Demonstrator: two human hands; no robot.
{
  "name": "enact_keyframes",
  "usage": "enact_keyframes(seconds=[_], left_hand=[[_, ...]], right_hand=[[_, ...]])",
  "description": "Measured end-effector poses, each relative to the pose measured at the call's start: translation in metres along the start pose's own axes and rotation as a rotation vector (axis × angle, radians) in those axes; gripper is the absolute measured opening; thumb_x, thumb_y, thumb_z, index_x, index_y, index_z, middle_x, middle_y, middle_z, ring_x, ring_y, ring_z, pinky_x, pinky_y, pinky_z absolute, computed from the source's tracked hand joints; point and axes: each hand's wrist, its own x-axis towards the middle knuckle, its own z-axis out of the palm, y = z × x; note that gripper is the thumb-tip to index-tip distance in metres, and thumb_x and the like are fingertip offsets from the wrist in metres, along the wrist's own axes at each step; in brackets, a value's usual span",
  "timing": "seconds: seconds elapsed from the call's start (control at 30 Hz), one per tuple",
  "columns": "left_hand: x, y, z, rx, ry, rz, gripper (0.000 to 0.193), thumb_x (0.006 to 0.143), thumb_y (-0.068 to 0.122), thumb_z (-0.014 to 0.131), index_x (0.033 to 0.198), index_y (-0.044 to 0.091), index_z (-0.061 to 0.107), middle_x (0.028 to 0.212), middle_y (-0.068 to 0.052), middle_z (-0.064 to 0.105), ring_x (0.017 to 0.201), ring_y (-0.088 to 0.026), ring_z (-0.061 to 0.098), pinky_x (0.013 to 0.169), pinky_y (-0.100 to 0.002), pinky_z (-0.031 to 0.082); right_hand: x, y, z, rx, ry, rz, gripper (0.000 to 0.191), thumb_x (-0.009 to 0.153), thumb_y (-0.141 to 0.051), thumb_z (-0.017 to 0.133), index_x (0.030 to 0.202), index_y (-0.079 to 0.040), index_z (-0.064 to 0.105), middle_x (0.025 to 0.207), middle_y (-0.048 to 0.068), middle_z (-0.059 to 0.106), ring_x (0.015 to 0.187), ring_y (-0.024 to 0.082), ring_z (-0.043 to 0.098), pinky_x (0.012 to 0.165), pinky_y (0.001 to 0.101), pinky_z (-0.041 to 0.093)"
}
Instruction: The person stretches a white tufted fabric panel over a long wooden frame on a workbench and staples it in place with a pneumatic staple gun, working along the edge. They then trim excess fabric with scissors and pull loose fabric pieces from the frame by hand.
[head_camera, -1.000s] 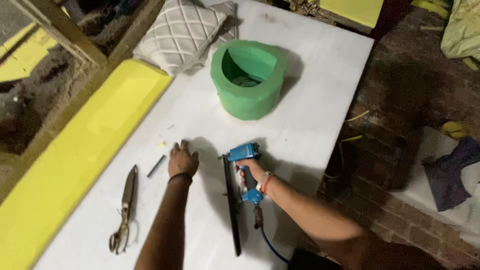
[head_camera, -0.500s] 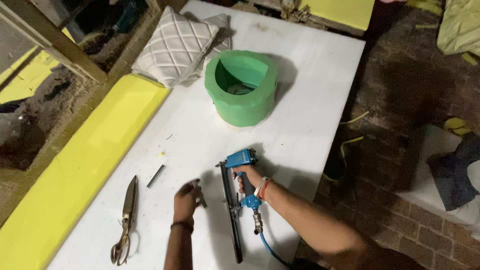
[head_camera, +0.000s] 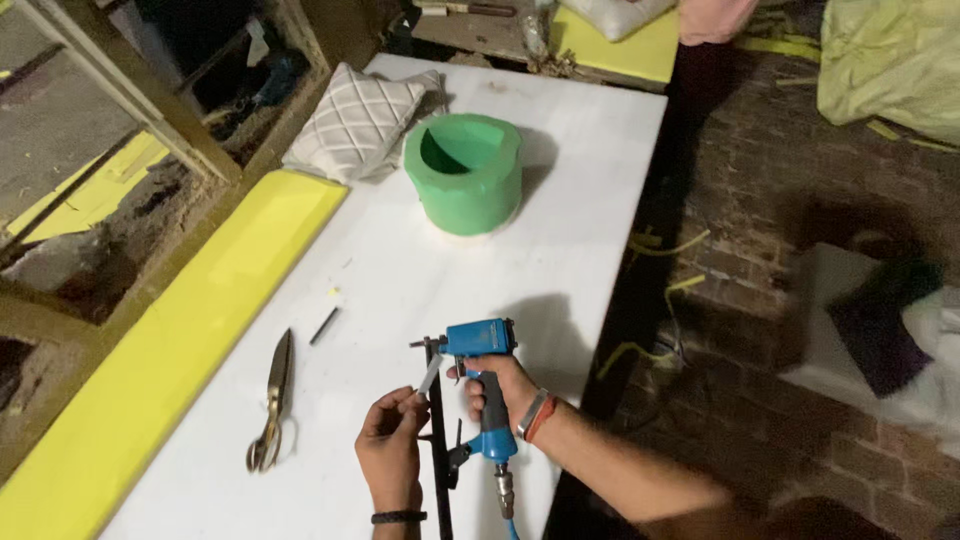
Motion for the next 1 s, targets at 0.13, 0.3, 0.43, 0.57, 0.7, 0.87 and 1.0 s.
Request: enact_keyframes(seconds=[0.13, 0.3, 0.43, 0.57, 0.7, 0.87, 1.0], left_hand=[[-0.051, 0.017, -0.035, 0.396, -0.086, 0.066, 0.025, 0.093, 0.009, 0.066, 0.115, 0.0, 0.073, 0.087, -0.009, 0.074, 0.072, -0.016, 0.068, 0.066, -0.031, 0.056], [-0.106, 0.009, -0.11, 0.213, -0.099, -0.008, 0.018, 0.097, 0.009, 0.065, 0.11, -0.002, 0.069, 0.089, -0.011, 0.071, 0.074, -0.016, 0.065, 0.068, -0.031, 0.054], [-0.144, 0.001, -0.169, 0.04, -0.099, -0.063, 0.013, 0.09, 0.005, 0.064, 0.102, 0.0, 0.061, 0.09, -0.01, 0.075, 0.076, -0.015, 0.072, 0.071, -0.03, 0.059], [-0.163, 0.005, -0.211, 0.165, -0.067, -0.009, 0.022, 0.084, 0.0, 0.078, 0.097, -0.002, 0.06, 0.081, -0.008, 0.068, 0.07, -0.014, 0.064, 0.065, -0.029, 0.056], [-0.172, 0.006, -0.223, 0.166, -0.077, 0.043, 0.027, 0.082, 0.0, 0.085, 0.093, -0.002, 0.061, 0.076, -0.004, 0.064, 0.065, -0.013, 0.057, 0.06, -0.027, 0.049], [-0.182, 0.005, -0.21, 0.284, -0.137, 0.145, 0.013, 0.089, 0.008, 0.077, 0.097, -0.001, 0.072, 0.079, 0.0, 0.071, 0.068, -0.008, 0.062, 0.063, -0.024, 0.053], [-0.184, 0.013, -0.19, 0.353, -0.163, 0.153, 0.011, 0.096, 0.006, 0.066, 0.104, 0.003, 0.073, 0.079, -0.002, 0.07, 0.068, -0.011, 0.064, 0.062, -0.026, 0.054]], right_hand=[[-0.041, 0.052, 0.012, 0.042, -0.071, -0.031, 0.033, 0.086, -0.028, 0.07, 0.107, -0.003, 0.07, 0.059, -0.003, 0.052, 0.052, 0.011, 0.051, 0.055, 0.0301, 0.047], [-0.076, 0.136, 0.023, 0.021, -0.087, -0.059, 0.034, 0.082, -0.029, 0.071, 0.104, -0.003, 0.069, 0.058, -0.004, 0.052, 0.052, 0.012, 0.053, 0.054, 0.0322, 0.048], [-0.097, 0.192, 0.038, -0.024, -0.027, -0.11, 0.037, 0.081, -0.029, 0.072, 0.104, -0.001, 0.069, 0.058, -0.002, 0.053, 0.052, 0.013, 0.053, 0.054, 0.0323, 0.048], [-0.114, 0.226, 0.057, -0.057, -0.06, -0.087, 0.039, 0.08, -0.031, 0.072, 0.104, -0.001, 0.069, 0.059, -0.002, 0.054, 0.052, 0.013, 0.054, 0.055, 0.0318, 0.049], [-0.124, 0.244, 0.073, -0.089, -0.083, -0.137, 0.041, 0.08, -0.032, 0.072, 0.106, 0.001, 0.067, 0.059, -0.002, 0.055, 0.051, 0.013, 0.054, 0.055, 0.032, 0.048], [-0.128, 0.251, 0.073, -0.054, -0.151, -0.163, 0.044, 0.081, -0.032, 0.073, 0.108, 0.002, 0.066, 0.059, -0.001, 0.055, 0.052, 0.014, 0.054, 0.056, 0.0315, 0.048], [-0.128, 0.24, 0.058, -0.005, -0.178, -0.161, 0.047, 0.081, -0.033, 0.073, 0.111, 0.001, 0.065, 0.059, -0.002, 0.054, 0.053, 0.013, 0.054, 0.058, 0.031, 0.048]])
